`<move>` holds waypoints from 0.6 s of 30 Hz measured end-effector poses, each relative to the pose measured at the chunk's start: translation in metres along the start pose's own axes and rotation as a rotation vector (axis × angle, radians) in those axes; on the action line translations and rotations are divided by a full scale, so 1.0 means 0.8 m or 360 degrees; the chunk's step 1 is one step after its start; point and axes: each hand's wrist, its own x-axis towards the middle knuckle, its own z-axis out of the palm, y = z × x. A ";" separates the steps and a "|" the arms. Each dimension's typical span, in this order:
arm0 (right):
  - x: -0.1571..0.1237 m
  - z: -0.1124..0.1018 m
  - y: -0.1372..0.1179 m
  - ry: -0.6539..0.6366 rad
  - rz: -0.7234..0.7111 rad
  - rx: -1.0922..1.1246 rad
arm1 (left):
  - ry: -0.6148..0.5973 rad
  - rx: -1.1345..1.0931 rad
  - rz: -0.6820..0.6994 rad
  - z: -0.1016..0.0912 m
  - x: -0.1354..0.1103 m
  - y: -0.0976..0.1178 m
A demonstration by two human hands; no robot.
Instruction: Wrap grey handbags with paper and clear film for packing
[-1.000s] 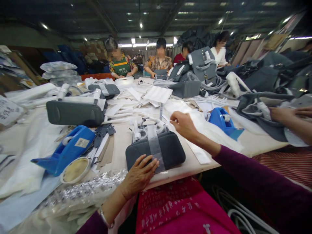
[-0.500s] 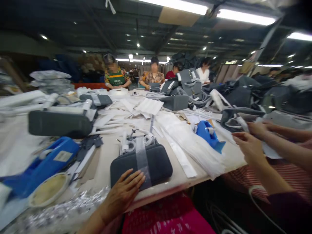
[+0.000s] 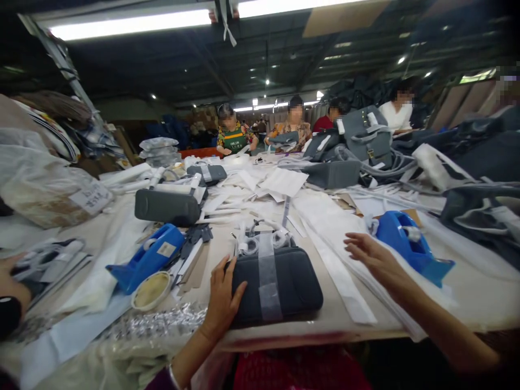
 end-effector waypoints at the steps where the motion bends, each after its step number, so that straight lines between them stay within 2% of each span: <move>1: 0.003 0.026 0.000 -0.0128 0.0075 0.0107 | 0.0026 -0.0089 -0.0119 0.002 0.006 -0.006; 3: 0.007 0.076 0.000 -0.0326 0.0251 0.0260 | -0.0039 -0.0316 -0.0370 0.004 0.020 -0.018; 5: 0.005 0.115 -0.003 -0.0430 0.0357 0.0317 | -0.0178 -0.0534 -0.0589 0.004 0.030 -0.028; 8: -0.004 0.148 -0.011 -0.0339 0.0294 0.0205 | -0.0268 -0.0728 -0.0750 -0.001 0.033 -0.034; 10: -0.014 0.154 -0.011 -0.0255 0.0255 0.0128 | -0.0275 -0.0786 -0.0825 -0.008 0.025 -0.030; 12: -0.025 0.151 -0.003 -0.0268 0.0296 0.0089 | -0.0282 -0.0798 -0.0869 -0.018 0.011 -0.021; 18: -0.043 0.123 0.057 -0.0375 0.0334 -0.0046 | -0.0367 -0.0662 -0.0722 -0.058 -0.031 0.007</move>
